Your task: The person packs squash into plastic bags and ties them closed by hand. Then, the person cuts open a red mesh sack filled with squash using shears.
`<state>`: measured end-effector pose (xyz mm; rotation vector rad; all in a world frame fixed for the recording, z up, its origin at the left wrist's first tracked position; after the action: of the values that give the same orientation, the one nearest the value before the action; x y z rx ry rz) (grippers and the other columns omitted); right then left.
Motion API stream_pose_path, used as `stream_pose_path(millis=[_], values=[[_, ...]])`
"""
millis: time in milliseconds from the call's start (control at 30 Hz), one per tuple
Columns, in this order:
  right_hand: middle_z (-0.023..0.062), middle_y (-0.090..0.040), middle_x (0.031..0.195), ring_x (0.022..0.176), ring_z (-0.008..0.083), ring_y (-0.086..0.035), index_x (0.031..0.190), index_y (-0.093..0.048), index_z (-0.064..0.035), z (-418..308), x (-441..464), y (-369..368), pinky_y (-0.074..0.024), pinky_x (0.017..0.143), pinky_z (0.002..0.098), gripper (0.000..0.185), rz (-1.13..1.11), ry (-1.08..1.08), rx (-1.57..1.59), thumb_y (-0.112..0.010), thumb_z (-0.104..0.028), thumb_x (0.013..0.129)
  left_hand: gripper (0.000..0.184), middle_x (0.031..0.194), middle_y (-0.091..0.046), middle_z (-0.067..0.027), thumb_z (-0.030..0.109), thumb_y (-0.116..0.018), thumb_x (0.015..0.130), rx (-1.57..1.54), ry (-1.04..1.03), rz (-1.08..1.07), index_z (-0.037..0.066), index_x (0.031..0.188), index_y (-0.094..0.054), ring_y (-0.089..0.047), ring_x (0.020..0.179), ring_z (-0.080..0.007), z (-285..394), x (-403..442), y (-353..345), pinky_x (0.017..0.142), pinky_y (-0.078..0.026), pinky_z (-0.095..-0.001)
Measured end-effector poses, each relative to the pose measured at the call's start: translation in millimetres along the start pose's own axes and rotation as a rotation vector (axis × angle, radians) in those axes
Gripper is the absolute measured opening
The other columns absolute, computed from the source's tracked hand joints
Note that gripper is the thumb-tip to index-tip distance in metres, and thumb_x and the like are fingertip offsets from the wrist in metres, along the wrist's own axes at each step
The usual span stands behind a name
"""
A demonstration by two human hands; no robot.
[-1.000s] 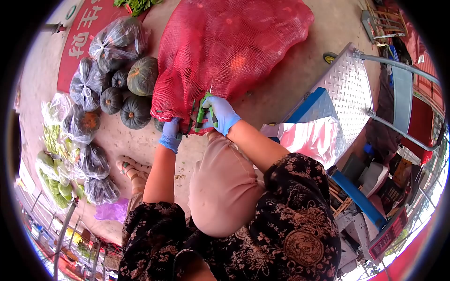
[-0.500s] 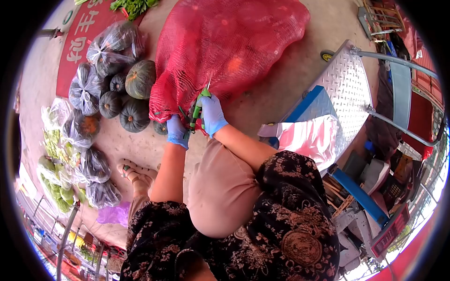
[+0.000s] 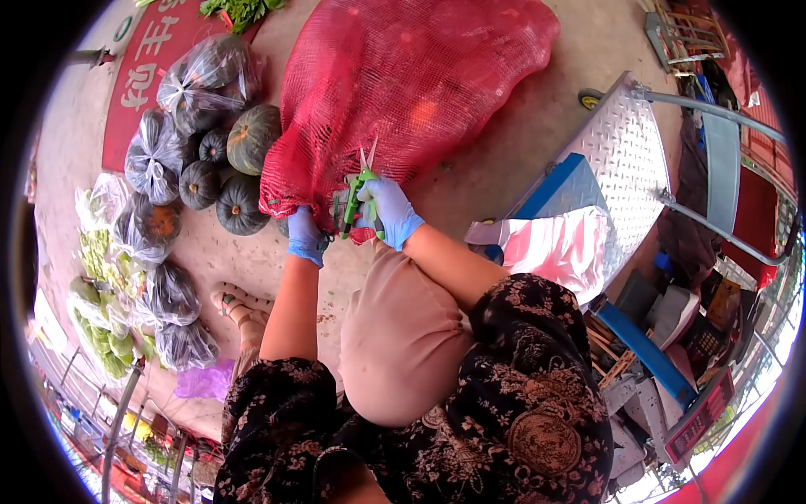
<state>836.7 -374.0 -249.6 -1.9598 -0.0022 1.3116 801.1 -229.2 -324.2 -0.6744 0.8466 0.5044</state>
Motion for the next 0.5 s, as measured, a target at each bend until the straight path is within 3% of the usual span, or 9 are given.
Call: stream_pose_path(millis=[133, 267, 367, 400, 500], values=[[0.0270, -0.051, 0.105, 0.096, 0.0425, -0.051, 0.107, -0.041, -0.0006, -6.0, 8.6, -0.6, -0.0404, 0.084, 0.0594, 0.035, -0.061, -0.013, 0.009, -0.036, -0.006, 0.072, 0.034, 0.109, -0.055, -0.0083, 0.016, -0.045, 0.089, 0.032, 0.006, -0.041, 0.006, 0.121, -0.044, -0.057, 0.095, -0.0226, -2.8, -5.1, -3.2, 0.080, -0.050, -0.0362], [0.0220, -0.055, 0.085, 0.075, 0.0379, -0.056, 0.091, -0.045, 0.0005, -12.5, 11.1, -8.8, -0.0483, 0.067, 0.0542, 0.024, 0.058, 0.053, 0.006, -0.039, -0.007, 0.070, 0.034, 0.109, -0.055, -0.0084, 0.015, -0.046, 0.088, 0.032, -0.042, -0.043, 0.006, 0.121, -0.044, -0.057, 0.093, -0.0219, -17.9, 0.1, 7.7, 0.080, -0.050, -0.0362], [0.0208, -0.052, 0.089, 0.082, 0.0366, -0.054, 0.097, -0.043, 0.0001, -8.6, 10.8, -2.2, -0.0456, 0.076, 0.0536, 0.028, 0.127, 0.107, -0.067, -0.039, -0.005, 0.070, 0.035, 0.111, -0.054, -0.0088, 0.014, -0.046, 0.088, 0.015, -0.067, -0.013, 0.005, 0.122, -0.044, -0.057, 0.095, -0.0221, -20.6, 5.1, 8.6, 0.081, -0.050, -0.0366], [0.0179, -0.056, 0.076, 0.060, 0.0320, -0.056, 0.085, -0.045, -0.0016, -7.0, 11.7, -2.2, -0.0513, 0.053, 0.0459, 0.018, 0.133, 0.171, -0.003, -0.040, -0.004, 0.067, 0.035, 0.112, -0.054, -0.0089, 0.014, -0.046, 0.088, 0.025, -0.085, -0.017, 0.005, 0.122, -0.043, -0.057, 0.095, -0.0223, -19.2, 5.7, 7.2, 0.081, -0.050, -0.0366], [0.0153, -0.055, 0.073, 0.056, 0.0283, -0.055, 0.086, -0.045, -0.0019, -5.0, 9.7, 0.8, -0.0512, 0.051, 0.0443, 0.019, 0.155, 0.203, -0.036, -0.041, -0.004, 0.068, 0.037, 0.113, -0.053, -0.0095, 0.013, -0.046, 0.088, 0.030, -0.089, -0.007, 0.005, 0.124, -0.042, -0.057, 0.096, -0.0229, -18.0, 3.0, 4.4, 0.082, -0.050, -0.0368]])
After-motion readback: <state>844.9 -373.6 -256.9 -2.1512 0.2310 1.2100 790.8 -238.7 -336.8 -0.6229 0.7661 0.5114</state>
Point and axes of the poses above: each hand's wrist, its own x-axis towards the middle knuckle, its own y-axis out of the back of the hand, z = x × y, the point moved 3 cm from there along x, towards the middle knuckle
